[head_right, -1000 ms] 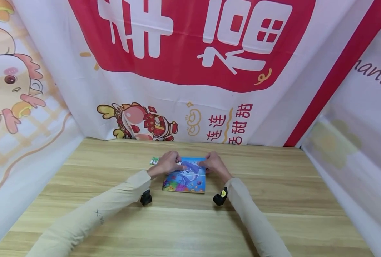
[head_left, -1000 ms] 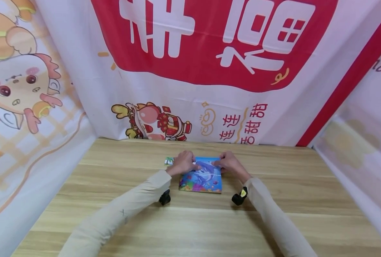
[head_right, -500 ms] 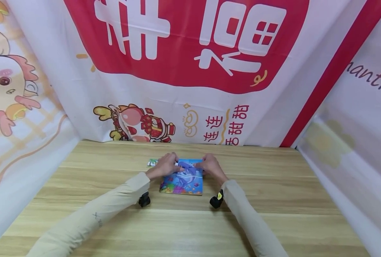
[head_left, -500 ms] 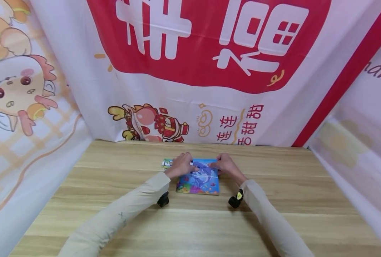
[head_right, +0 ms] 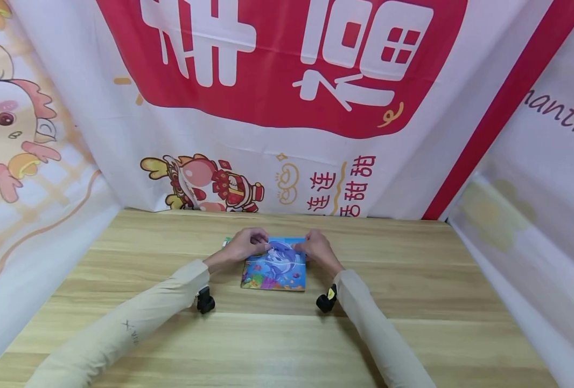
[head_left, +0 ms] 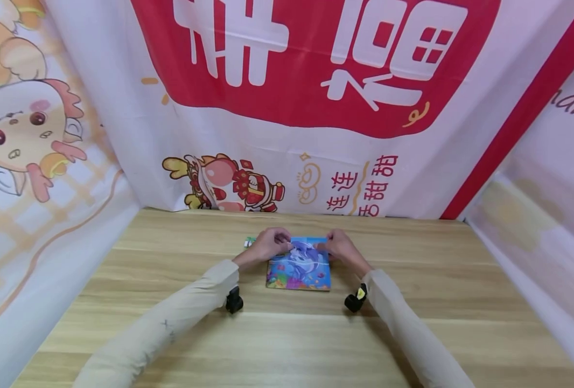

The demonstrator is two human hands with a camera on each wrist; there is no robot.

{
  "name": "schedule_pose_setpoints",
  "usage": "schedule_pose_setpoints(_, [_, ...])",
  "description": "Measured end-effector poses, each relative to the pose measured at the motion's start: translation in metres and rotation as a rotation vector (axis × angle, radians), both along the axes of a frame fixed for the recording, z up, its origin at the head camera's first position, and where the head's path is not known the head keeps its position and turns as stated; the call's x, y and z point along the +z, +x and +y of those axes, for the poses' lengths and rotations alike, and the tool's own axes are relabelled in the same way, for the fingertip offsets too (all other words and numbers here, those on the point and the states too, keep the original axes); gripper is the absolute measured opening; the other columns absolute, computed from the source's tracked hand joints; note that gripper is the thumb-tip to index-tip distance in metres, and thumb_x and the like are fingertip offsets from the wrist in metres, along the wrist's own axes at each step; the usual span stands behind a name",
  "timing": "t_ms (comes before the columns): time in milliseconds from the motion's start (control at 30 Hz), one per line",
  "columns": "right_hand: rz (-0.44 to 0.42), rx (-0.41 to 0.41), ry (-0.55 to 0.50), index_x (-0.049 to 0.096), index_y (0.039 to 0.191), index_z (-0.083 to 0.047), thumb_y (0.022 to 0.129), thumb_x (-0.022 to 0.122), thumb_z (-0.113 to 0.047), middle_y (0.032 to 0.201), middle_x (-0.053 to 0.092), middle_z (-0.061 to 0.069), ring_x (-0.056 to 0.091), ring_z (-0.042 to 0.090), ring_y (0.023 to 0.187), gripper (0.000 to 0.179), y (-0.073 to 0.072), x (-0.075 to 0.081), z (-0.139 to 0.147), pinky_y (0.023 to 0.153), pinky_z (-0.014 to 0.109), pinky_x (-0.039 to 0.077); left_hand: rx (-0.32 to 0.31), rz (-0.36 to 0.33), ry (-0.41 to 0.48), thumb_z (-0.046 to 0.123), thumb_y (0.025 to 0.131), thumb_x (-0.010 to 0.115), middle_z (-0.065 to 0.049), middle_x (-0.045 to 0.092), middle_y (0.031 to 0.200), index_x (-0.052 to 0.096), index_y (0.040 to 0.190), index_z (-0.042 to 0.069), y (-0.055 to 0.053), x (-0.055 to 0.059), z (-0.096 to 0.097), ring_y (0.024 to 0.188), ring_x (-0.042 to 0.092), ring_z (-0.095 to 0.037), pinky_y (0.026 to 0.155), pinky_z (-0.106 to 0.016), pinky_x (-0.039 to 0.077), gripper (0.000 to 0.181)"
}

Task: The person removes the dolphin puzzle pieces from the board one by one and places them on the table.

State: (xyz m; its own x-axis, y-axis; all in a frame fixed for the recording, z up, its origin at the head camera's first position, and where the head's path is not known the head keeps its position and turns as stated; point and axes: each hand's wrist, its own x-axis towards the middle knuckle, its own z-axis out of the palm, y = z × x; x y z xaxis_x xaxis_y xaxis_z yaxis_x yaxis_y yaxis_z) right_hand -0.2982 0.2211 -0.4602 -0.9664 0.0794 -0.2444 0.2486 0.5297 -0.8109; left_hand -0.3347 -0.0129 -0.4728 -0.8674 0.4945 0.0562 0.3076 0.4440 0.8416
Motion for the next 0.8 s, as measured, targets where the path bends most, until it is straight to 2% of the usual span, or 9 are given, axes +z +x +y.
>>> schedule_pose_setpoints(133, [0.003,-0.003,-0.004,0.048,0.088,-0.008,0.096,0.074,-0.011,0.085,0.049,0.005,0.053,0.018,0.076,0.028,-0.001,0.0,-0.001,0.062,0.026,0.051,0.012,-0.042,0.043,0.01,0.098,0.071,-0.012,0.072,0.1,0.07,0.111,0.0,0.001,0.003,-0.005,0.09,0.066,-0.018,0.083,-0.032,0.056,0.016])
schedule_pose_setpoints(267, [-0.004,0.002,-0.03,0.049,0.089,-0.007,0.096,0.074,-0.011,0.084,0.049,0.004,0.053,0.018,0.075,0.027,-0.002,-0.002,0.001,0.063,0.026,0.052,0.055,-0.146,0.093,0.009,0.098,0.071,-0.012,0.071,0.104,0.069,0.117,0.0,-0.001,0.008,-0.011,0.089,0.067,-0.02,0.081,-0.032,0.057,0.021])
schedule_pose_setpoints(333, [-0.01,-0.004,-0.054,0.05,0.093,-0.005,0.096,0.074,-0.01,0.086,0.05,0.005,0.054,0.018,0.076,0.025,-0.003,-0.002,0.002,0.063,0.026,0.054,0.081,-0.176,0.121,0.009,0.098,0.071,-0.013,0.07,0.106,0.069,0.119,0.0,-0.005,0.01,-0.017,0.09,0.067,-0.021,0.079,-0.033,0.058,0.023])
schedule_pose_setpoints(500, [0.01,-0.007,-0.107,0.053,0.104,0.001,0.095,0.075,-0.009,0.091,0.054,0.007,0.058,0.017,0.077,0.026,-0.003,-0.005,0.002,0.064,0.027,0.057,0.132,-0.202,0.144,0.015,0.101,0.07,-0.015,0.071,0.115,0.068,0.126,0.001,-0.013,0.017,-0.043,0.098,0.066,-0.023,0.083,-0.037,0.06,0.029])
schedule_pose_setpoints(633, [0.015,-0.016,-0.153,0.053,0.11,0.003,0.094,0.077,-0.012,0.096,0.056,0.009,0.06,0.017,0.08,0.032,-0.002,-0.006,0.004,0.067,0.028,0.059,0.167,-0.29,0.169,0.017,0.102,0.069,-0.017,0.07,0.121,0.065,0.132,0.0,-0.019,0.022,-0.065,0.104,0.068,-0.025,0.091,-0.039,0.06,0.035])
schedule_pose_setpoints(733, [-0.003,-0.024,-0.187,0.054,0.113,0.003,0.094,0.078,-0.014,0.1,0.058,0.01,0.062,0.018,0.083,0.035,-0.002,-0.005,0.01,0.071,0.029,0.06,0.206,-0.361,0.19,0.016,0.102,0.069,-0.015,0.072,0.122,0.063,0.136,0.001,-0.024,0.027,-0.079,0.101,0.07,-0.021,0.093,-0.038,0.06,0.037])
schedule_pose_setpoints(800, [-0.004,-0.015,-0.216,0.055,0.117,0.005,0.094,0.077,-0.011,0.103,0.06,0.012,0.063,0.018,0.083,0.036,-0.002,-0.006,0.015,0.073,0.03,0.061,0.228,-0.384,0.196,0.014,0.102,0.069,-0.013,0.073,0.119,0.061,0.138,0.0,-0.027,0.028,-0.089,0.097,0.07,-0.018,0.092,-0.037,0.061,0.039])
